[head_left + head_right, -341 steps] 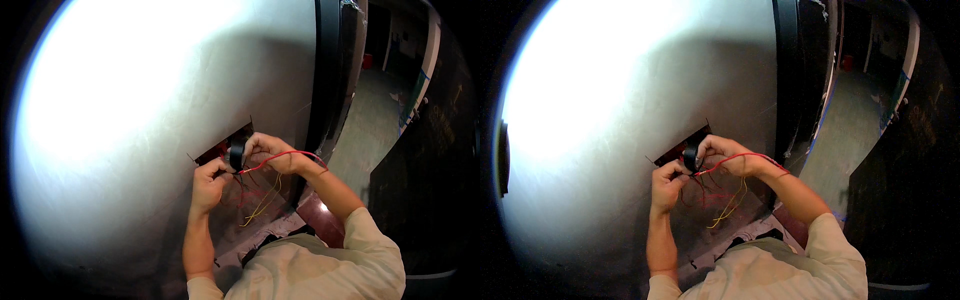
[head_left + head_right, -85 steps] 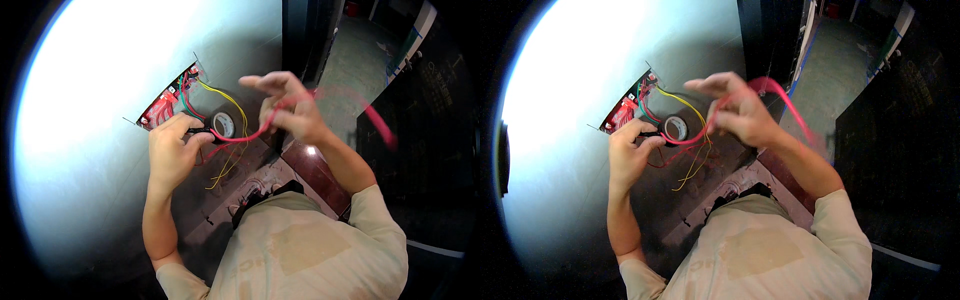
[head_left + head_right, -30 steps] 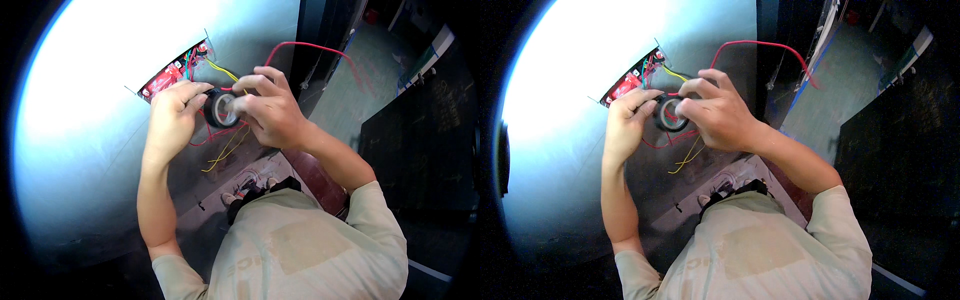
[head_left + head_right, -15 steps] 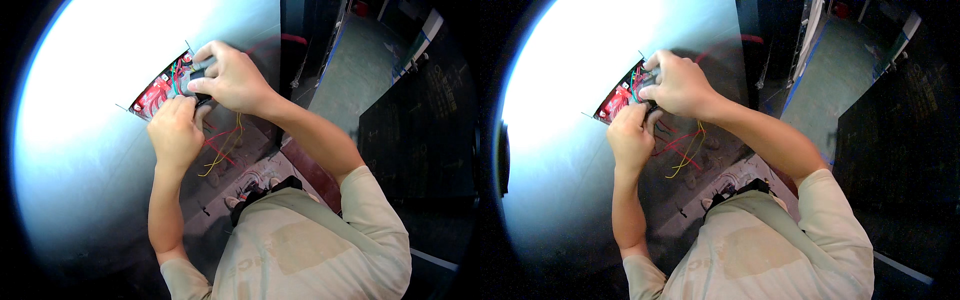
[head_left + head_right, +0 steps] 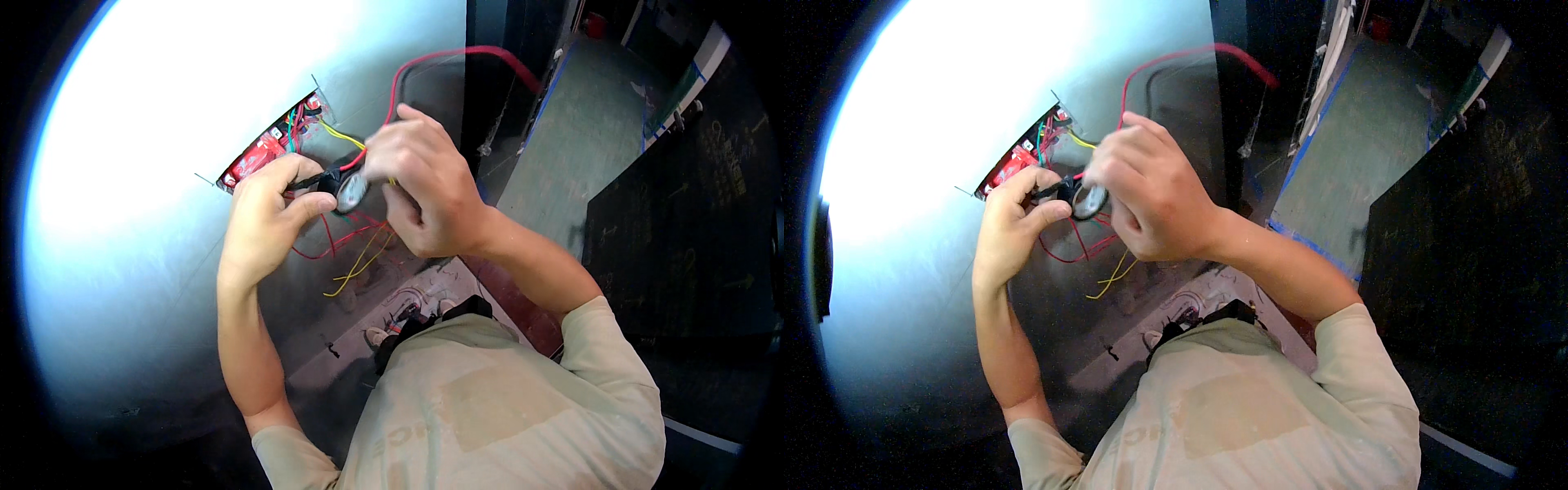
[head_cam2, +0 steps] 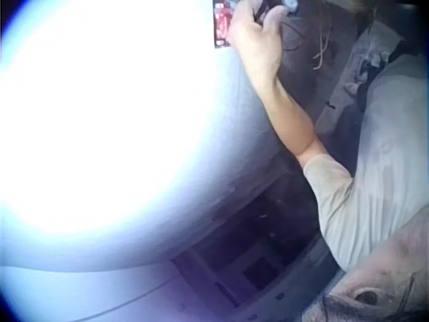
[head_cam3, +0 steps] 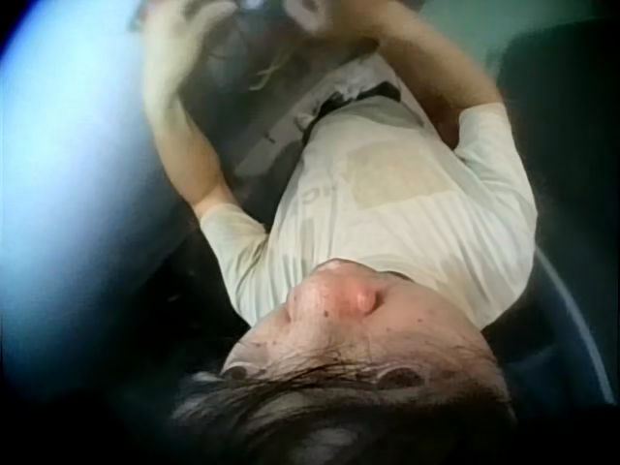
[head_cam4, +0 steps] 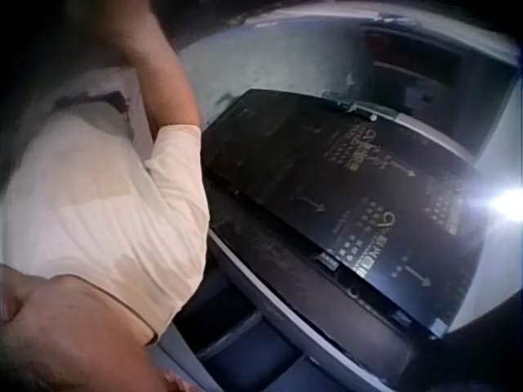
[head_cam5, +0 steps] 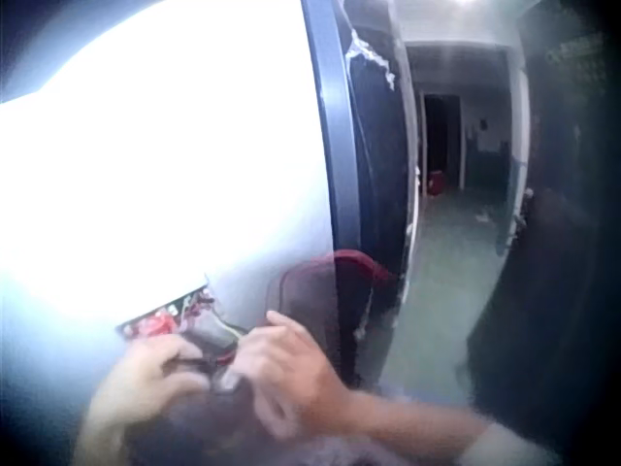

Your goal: The person works on an electrical junction box mounted on a wall, stripping wire ends with pliers and twisting connections. They wrap the wire joints with black electrical tape and organize the wires inside the box. The person uses pliers to cut and strip wires and applies tape to insulate the connections.

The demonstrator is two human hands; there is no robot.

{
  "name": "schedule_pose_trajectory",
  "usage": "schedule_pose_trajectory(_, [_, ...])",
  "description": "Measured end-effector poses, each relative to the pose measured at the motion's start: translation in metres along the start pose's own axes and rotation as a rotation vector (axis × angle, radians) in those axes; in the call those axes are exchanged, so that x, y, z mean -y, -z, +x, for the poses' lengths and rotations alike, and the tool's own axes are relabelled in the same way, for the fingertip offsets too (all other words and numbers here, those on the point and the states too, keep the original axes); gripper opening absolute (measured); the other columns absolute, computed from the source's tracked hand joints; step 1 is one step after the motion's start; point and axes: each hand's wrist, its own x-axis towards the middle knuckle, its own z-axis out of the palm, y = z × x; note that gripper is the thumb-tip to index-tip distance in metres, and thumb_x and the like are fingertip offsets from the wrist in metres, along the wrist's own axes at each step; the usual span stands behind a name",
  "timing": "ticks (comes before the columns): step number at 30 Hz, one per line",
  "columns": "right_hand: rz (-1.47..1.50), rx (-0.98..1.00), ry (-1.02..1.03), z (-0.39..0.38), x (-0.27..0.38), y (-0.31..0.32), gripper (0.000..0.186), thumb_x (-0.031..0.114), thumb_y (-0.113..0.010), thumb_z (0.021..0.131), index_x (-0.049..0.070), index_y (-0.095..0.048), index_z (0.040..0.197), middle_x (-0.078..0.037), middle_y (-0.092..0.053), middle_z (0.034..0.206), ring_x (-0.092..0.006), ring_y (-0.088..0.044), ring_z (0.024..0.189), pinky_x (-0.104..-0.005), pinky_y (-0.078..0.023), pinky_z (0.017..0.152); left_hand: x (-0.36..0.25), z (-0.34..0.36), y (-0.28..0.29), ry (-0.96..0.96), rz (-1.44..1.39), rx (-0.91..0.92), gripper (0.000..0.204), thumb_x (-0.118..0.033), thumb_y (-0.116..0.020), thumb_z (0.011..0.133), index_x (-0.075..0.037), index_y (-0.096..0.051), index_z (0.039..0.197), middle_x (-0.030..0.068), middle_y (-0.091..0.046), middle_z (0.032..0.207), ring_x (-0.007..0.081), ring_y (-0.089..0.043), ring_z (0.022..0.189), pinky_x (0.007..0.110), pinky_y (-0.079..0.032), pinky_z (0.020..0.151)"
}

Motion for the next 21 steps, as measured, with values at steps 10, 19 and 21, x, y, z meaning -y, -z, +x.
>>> schedule_pose_trajectory(10, [-0.074, 0.177, 0.077, 0.017, -0.016, -0.008, 0.018, 0.008, -0.071, 0.084, 0.004, -0.059, 0.097, -0.014, -0.06, 0.092, -0.0352, -0.062, 0.09, -0.0447, -0.051, 0.085, 0.008, 0.001, -0.032, -0.323, 0.587, -0.446, 0.032, -0.022, -0.094, 0.069, -0.005, -0.07, 0.083, 0.0092, -0.069, 0.08, 0.0311, -0.063, 0.076, 0.04, -0.047, 0.068])
schedule_pose_trajectory(19, [0.052, 0.123, 0.037, 0.006, -0.012, -0.005, 0.016, 0.001, -0.067, 0.08, 0.002, -0.06, 0.094, -0.016, -0.059, 0.089, -0.0366, -0.063, 0.086, -0.0459, -0.052, 0.074, -0.007, 0.009, -0.039, -0.029, -0.572, -0.188, 0.043, 0.009, -0.069, 0.089, 0.004, -0.067, 0.132, 0.0066, -0.075, 0.106, 0.0173, -0.069, 0.104, 0.031, -0.052, 0.099])
schedule_pose_trajectory(21, [0.095, 0.11, 0.071, 0.005, -0.013, -0.006, 0.016, 0.0, -0.067, 0.079, 0.002, -0.062, 0.094, -0.015, -0.058, 0.088, -0.036, -0.063, 0.085, -0.0449, -0.052, 0.073, -0.015, 0.013, -0.029, 0.139, -0.876, -0.135, 0.041, 0.01, -0.067, 0.092, 0.008, -0.064, 0.133, 0.0061, -0.075, 0.106, 0.0147, -0.069, 0.102, 0.03, -0.053, 0.097])
